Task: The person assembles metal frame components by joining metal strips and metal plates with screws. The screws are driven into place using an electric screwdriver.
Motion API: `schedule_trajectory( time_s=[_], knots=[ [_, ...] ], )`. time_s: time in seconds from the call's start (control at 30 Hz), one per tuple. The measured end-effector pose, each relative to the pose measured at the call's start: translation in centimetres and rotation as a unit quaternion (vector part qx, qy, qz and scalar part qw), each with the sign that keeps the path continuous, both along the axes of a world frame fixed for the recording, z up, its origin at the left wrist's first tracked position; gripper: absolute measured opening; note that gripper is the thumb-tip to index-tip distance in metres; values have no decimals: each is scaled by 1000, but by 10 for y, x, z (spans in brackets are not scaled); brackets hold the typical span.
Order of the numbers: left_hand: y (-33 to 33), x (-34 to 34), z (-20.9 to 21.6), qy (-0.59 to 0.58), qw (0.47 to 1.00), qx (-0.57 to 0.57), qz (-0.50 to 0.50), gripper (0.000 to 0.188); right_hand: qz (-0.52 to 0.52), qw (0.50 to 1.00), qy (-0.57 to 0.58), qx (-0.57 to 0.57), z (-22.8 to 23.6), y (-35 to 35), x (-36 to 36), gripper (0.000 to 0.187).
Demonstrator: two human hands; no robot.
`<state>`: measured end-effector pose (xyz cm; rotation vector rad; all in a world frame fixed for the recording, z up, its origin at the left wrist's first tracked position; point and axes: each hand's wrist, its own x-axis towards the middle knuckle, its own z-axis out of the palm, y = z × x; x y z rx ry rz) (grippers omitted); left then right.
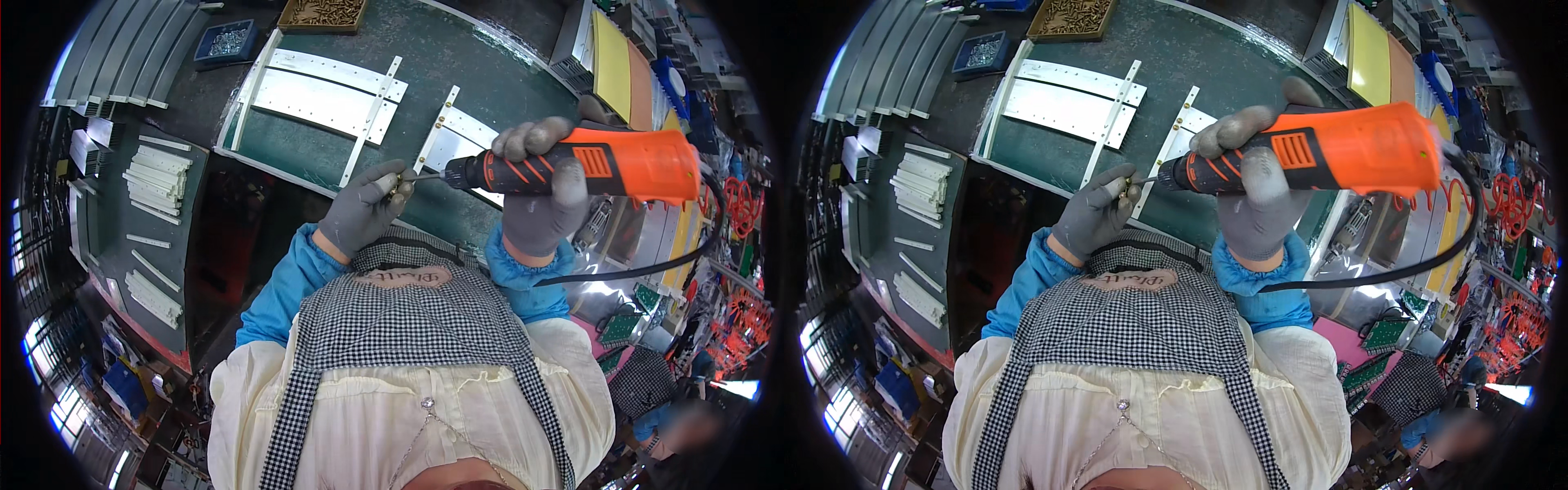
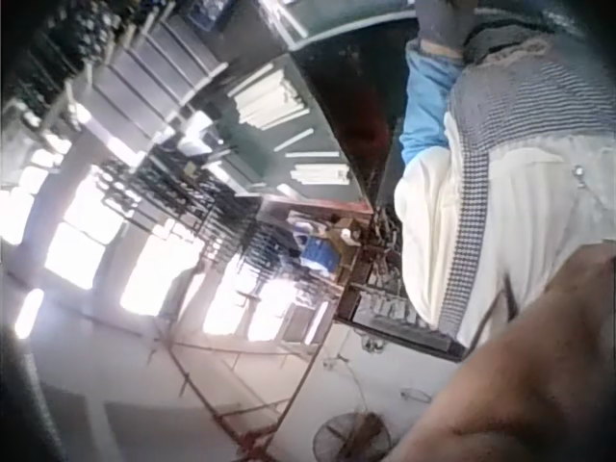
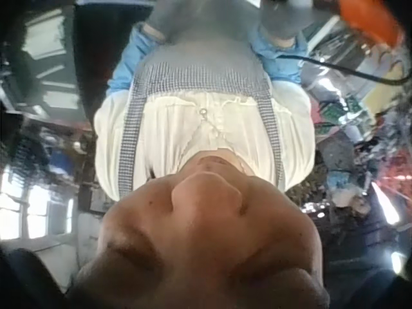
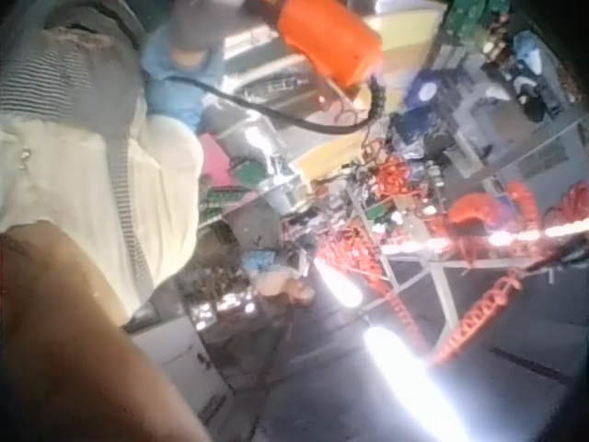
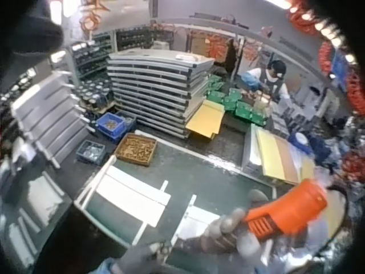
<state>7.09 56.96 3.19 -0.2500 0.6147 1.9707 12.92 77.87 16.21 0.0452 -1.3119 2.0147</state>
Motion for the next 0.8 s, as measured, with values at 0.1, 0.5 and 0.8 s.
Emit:
schedule_trajectory(
  time_s=[0.1,0.5,0.8],
  knots=[
    [0,10,-1,2,1000,25,-12,35,-8,999,3,-34,-7,-6,12,63],
    [-12,20,4,52,997,-1,-48,38,-78,995,26,-61,-16,-14,46,59],
    [-31,-47,21,94,980,-11,-176,45,-189,978,34,-85,2,-60,2,50]
  ],
)
